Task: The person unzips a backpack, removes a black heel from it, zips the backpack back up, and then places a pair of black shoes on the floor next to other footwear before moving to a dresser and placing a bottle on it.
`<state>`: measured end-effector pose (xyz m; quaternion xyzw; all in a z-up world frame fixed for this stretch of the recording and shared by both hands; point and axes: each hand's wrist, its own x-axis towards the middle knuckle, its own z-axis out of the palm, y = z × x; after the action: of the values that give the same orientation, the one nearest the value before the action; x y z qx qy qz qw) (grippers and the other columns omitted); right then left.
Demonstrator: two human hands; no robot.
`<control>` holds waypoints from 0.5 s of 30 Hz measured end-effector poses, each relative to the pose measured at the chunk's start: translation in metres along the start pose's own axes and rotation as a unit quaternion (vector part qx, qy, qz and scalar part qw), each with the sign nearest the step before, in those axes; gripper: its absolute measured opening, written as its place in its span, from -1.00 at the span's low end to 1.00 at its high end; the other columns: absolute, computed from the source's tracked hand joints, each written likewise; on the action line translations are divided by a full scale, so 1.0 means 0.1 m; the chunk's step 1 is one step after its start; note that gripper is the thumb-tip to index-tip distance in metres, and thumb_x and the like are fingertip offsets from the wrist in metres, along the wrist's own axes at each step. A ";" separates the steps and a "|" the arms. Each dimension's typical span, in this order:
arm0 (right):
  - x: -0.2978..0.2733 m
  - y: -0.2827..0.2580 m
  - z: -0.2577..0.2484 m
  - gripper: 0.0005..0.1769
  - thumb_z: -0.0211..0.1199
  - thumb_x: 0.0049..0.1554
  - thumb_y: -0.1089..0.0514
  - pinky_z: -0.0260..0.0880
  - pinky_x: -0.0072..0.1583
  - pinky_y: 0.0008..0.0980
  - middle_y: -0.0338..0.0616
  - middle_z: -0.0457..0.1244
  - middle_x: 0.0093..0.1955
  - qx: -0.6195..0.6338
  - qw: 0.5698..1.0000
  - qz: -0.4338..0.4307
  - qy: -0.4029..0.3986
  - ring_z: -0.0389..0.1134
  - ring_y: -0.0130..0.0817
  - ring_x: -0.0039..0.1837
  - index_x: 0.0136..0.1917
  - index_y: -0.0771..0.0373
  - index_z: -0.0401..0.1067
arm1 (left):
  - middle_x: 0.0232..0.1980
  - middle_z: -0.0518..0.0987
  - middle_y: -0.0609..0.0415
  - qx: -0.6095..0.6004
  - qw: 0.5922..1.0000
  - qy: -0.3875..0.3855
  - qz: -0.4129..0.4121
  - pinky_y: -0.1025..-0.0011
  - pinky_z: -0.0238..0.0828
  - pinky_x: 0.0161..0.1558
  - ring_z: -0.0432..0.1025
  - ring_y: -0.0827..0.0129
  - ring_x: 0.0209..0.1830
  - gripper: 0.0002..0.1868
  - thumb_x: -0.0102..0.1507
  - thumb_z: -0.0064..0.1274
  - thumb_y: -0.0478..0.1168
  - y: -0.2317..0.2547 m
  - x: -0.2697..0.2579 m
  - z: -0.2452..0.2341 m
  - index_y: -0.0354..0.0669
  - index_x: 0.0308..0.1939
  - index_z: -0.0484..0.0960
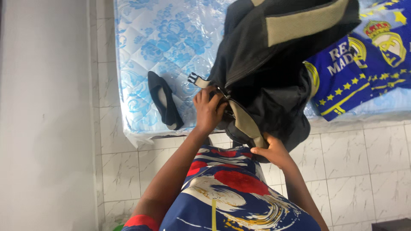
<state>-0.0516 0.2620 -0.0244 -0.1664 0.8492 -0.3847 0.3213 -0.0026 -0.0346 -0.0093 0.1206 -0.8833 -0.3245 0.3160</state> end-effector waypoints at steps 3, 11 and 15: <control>-0.02 -0.02 -0.22 -0.39 0.50 -0.11 0.05 0.43 0.06 -0.19 0.12 0.42 -0.03 0.034 0.999 0.034 -0.026 0.42 -0.04 0.02 0.13 0.44 0.49 | 0.23 0.44 -0.03 0.015 1.000 0.001 0.006 0.03 0.09 0.24 0.29 0.01 0.23 -0.66 0.09 0.30 -0.26 0.02 -0.02 -0.01 -0.08 -0.06 0.62; -0.43 -1.77 -0.96 -0.64 0.27 -0.13 0.43 0.31 -0.03 -0.12 -0.07 0.32 -0.07 -0.292 0.895 -0.213 0.261 0.37 -0.02 -0.09 -0.02 0.28 0.51 | 0.10 0.53 -0.06 -0.122 0.978 -0.049 0.160 0.10 0.18 0.15 0.38 0.05 0.11 -0.61 0.11 0.32 -0.23 0.81 0.27 -0.42 -0.21 -0.02 0.60; -0.41 -2.27 -0.81 -0.68 0.32 -0.16 0.42 0.18 0.10 -0.09 -0.13 0.25 -0.13 -0.327 0.827 -0.365 0.275 0.33 -0.09 0.00 -0.10 0.22 0.48 | -0.11 0.56 -0.06 -0.230 0.948 -0.163 0.146 0.15 0.37 0.08 0.47 -0.02 -0.02 -0.55 -0.01 0.30 -0.30 1.29 0.61 -0.40 -0.28 -0.05 0.59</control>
<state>-0.0681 0.1807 0.2052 -0.4472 0.8557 -0.2033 -0.1627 -0.0251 0.0179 0.1277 -0.1402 -0.8322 -0.4845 0.2305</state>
